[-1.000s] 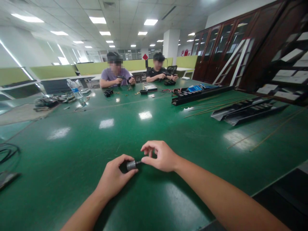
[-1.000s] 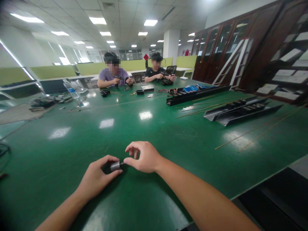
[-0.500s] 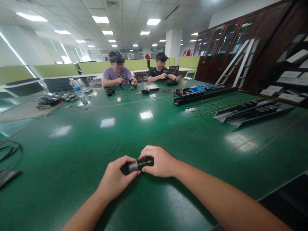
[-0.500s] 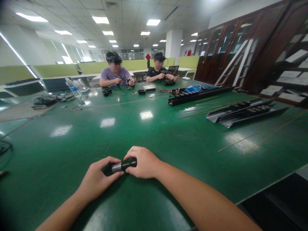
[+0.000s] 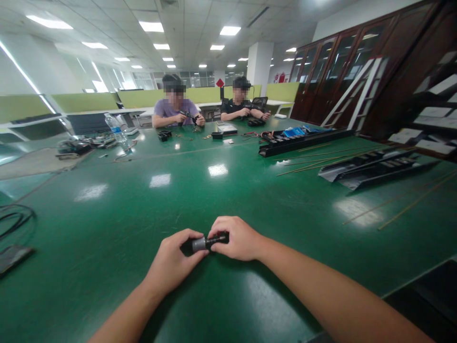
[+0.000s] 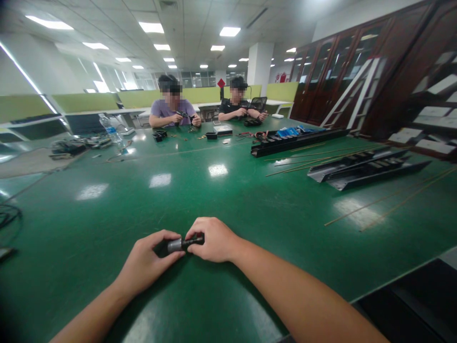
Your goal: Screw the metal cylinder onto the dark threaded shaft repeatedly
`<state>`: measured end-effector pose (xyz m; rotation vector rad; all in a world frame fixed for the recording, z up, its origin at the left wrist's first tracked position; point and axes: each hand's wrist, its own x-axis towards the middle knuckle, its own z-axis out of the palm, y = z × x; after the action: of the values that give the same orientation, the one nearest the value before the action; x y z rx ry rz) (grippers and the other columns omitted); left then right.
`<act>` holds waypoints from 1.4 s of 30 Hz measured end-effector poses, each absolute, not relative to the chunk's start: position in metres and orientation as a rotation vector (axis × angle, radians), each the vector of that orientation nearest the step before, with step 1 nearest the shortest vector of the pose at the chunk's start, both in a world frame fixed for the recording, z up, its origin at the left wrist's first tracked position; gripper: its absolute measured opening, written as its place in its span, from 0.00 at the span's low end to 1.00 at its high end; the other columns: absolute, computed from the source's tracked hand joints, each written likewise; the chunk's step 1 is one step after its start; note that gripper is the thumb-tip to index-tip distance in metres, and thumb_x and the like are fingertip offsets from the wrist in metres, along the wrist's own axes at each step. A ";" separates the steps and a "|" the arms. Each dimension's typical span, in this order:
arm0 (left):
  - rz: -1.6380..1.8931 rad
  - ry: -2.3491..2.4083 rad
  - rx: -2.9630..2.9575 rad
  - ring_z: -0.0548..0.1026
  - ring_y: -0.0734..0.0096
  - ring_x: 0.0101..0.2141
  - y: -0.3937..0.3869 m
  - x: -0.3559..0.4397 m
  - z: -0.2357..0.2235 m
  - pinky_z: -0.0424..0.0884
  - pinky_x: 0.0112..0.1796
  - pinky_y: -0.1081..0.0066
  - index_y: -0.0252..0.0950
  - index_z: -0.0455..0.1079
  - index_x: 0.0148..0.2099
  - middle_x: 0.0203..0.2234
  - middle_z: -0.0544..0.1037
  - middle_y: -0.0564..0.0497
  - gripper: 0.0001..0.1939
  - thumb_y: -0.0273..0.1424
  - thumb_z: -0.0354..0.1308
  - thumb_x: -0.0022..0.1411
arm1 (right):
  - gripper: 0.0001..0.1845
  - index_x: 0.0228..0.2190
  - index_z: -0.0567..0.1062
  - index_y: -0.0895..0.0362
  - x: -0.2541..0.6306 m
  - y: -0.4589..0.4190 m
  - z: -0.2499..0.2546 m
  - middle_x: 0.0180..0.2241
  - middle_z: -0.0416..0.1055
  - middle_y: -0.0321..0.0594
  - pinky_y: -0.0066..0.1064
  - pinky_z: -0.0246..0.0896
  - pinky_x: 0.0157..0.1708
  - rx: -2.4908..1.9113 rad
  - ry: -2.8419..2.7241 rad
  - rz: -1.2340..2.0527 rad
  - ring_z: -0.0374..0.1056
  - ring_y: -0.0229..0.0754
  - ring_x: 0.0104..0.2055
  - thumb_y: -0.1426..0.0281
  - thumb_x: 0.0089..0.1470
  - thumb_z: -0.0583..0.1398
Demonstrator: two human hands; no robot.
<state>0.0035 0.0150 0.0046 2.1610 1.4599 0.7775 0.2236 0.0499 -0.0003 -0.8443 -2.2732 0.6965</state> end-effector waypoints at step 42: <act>0.798 1.535 2.185 0.80 0.62 0.41 0.013 0.004 0.002 0.74 0.45 0.65 0.43 0.76 0.45 0.40 0.82 0.53 0.14 0.37 0.66 0.56 | 0.08 0.36 0.81 0.56 0.229 0.050 0.004 0.33 0.79 0.39 0.29 0.61 0.37 -0.903 -2.355 0.584 0.73 0.41 0.35 0.69 0.52 0.64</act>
<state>0.0037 0.0126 0.0019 2.1849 1.5346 0.7977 0.2289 0.0495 0.0042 -0.9035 -2.3554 0.5843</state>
